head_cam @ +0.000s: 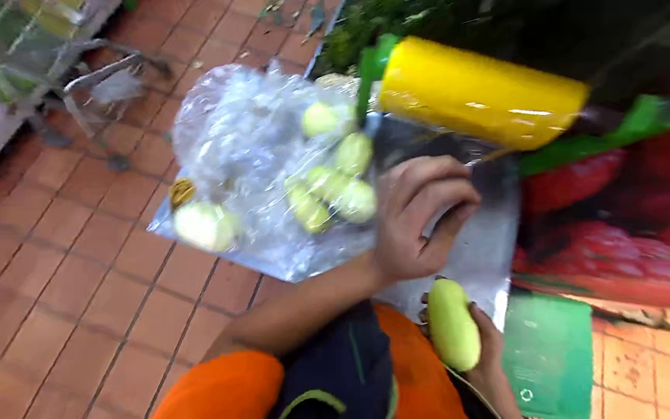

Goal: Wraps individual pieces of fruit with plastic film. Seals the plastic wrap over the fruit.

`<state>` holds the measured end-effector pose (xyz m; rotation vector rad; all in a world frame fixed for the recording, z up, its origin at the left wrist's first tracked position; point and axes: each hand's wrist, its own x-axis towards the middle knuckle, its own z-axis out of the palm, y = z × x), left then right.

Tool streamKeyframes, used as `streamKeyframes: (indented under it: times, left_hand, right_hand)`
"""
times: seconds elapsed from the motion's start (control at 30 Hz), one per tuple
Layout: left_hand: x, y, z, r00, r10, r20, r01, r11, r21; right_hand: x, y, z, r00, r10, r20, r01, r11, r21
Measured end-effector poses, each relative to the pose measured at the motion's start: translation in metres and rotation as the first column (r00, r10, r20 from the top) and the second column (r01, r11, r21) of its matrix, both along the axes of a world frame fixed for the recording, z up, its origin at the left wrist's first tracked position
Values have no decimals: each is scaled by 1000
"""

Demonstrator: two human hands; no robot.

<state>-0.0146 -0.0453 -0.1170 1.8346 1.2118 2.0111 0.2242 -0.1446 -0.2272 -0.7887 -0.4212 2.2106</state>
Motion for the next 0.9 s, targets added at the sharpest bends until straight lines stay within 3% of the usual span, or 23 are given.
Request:
streamKeyframes:
  times: [0.07,0.13,0.2,0.3,0.37,0.43,0.57,0.67,0.73,0.8,0.83,0.9]
  left_hand:
    - [-5,25,-6,869,252,-427,-200,966,162]
    - [-6,67,-24,698,322,-639,-278,945,172]
    - [-11,111,-34,664,235,-710,-229,968,106]
    - [-26,143,-21,670,-158,-726,86,987,-135]
    - [-25,126,-8,696,-223,-682,168,975,-147]
    - [-28,87,3,729,-164,-665,181,982,-44]
    - [-38,-21,-9,635,-220,-740,307,951,-19]
    - [-55,-83,-44,405,-491,-772,483,831,-276]
    - [-64,-100,-80,285,-689,-667,416,715,-561]
    - [-66,-89,-108,340,-815,-470,149,540,-828]
    - [-63,-73,-116,453,-810,-373,46,439,-897]
    - [-51,-43,-117,775,-611,-158,55,314,-948]
  right_hand:
    - [-1,-1,1,1000,-21,-2,21,1000,-4]
    - [-4,2,5,996,-71,58,71,997,6]
    - [-12,8,12,982,-135,129,131,991,39]
    - [-37,35,20,935,-264,236,252,964,78]
    - [-56,66,21,917,-325,231,312,945,94]
    - [-74,99,22,934,-322,152,316,947,66]
    - [-106,153,23,944,-321,72,317,946,62]
    - [-124,181,27,945,-296,140,278,951,136]
    - [-134,173,54,932,-341,123,309,925,220]
    - [-129,147,74,973,-223,65,178,895,408]
    - [-124,128,84,982,-171,86,111,875,470]
    - [-117,96,90,985,-156,71,114,906,407]
